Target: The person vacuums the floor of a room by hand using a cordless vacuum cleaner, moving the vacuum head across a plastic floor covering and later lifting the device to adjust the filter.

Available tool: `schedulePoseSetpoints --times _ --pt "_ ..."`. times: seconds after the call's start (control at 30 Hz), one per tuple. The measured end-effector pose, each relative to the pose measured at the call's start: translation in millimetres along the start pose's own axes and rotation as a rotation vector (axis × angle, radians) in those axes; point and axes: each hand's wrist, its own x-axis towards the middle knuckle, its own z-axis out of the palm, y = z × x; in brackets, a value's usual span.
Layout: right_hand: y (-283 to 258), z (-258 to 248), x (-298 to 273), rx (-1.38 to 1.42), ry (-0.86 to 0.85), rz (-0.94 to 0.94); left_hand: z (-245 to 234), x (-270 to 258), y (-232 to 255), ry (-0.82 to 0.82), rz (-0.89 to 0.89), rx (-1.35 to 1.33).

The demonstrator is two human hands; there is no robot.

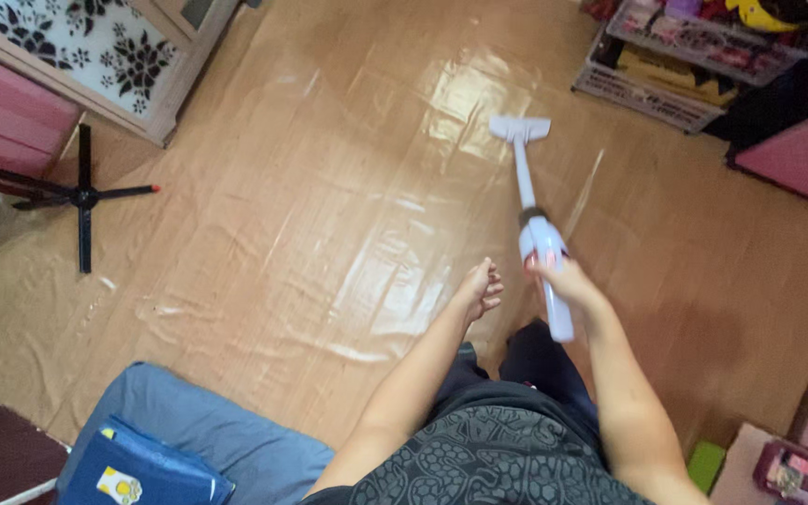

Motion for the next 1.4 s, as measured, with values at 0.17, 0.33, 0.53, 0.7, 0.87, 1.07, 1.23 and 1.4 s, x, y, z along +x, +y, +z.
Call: schedulePoseSetpoints --times 0.17,0.33,0.53,0.7,0.87,1.07,1.23,1.4 --pt "-26 -16 -13 0.250 -0.073 0.268 16 32 47 -0.010 -0.034 -0.003" --pt "-64 -44 86 0.253 -0.050 0.185 37 76 110 0.000 0.016 -0.028" --pt "-98 -75 265 0.053 0.043 0.023 55 112 202 0.075 0.065 -0.054" --pt "-161 -109 362 -0.006 0.056 0.000 57 132 252 0.148 0.135 -0.181" --pt "-193 -129 412 0.083 0.096 -0.010 63 153 273 0.141 0.110 -0.218" --pt "-185 -136 428 0.060 0.102 0.027 70 185 312 0.094 0.023 -0.076" --pt "-192 -97 350 0.034 0.056 0.095 72 214 373 0.017 -0.027 0.085" --pt "-218 -44 324 0.276 0.142 0.324 54 247 441 -0.181 0.020 0.077"
